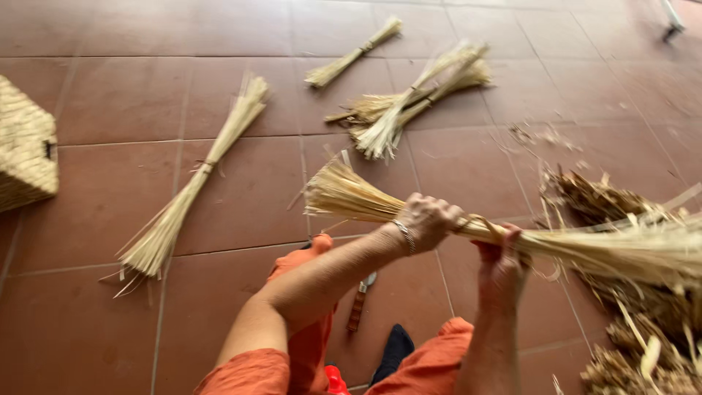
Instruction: The person gathers dried plant stalks, aligns them into bundles, and ties them with thin strips. They use scissors to trim excess material and place finished bundles on the tiled floor.
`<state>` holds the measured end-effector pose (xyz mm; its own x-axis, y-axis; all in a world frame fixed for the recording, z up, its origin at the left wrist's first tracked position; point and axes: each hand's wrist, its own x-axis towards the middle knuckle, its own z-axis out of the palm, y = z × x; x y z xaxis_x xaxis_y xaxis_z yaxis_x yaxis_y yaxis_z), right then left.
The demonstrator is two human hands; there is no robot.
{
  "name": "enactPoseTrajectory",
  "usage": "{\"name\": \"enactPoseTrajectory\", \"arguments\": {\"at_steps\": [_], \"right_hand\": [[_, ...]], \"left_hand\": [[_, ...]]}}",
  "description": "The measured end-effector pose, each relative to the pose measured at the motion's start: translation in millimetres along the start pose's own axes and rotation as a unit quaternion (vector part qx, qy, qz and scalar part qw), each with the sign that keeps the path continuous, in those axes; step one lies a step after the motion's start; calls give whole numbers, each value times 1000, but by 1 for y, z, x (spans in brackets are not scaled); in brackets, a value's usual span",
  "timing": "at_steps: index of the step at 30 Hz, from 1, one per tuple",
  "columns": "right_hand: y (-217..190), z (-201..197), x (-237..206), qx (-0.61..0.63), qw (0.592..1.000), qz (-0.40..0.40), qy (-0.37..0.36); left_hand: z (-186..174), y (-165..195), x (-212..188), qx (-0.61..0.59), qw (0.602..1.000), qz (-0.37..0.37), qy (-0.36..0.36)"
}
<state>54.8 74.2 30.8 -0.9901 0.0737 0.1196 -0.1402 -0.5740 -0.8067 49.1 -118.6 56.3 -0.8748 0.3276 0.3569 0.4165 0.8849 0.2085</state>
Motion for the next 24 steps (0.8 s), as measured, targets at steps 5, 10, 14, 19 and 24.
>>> {"name": "enactPoseTrajectory", "arguments": {"at_steps": [5, 10, 14, 19, 24], "right_hand": [[16, 10, -15, -32, 999, 9, -3], [8, 18, -18, -40, 996, 74, -27], [-8, 19, -16, -168, 980, 108, -15], [2, 25, -25, -483, 861, -159, 23], [10, 34, -24, -575, 749, -329, -4]], "left_hand": [[-21, 1, -10, -219, 969, -43, -105], [-34, -5, -13, -301, 938, -79, -155], [-27, -10, -11, -255, 939, -147, -177], [-15, -8, -9, -239, 942, -179, -152], [-12, 5, -10, -255, 938, -180, -148]]}}
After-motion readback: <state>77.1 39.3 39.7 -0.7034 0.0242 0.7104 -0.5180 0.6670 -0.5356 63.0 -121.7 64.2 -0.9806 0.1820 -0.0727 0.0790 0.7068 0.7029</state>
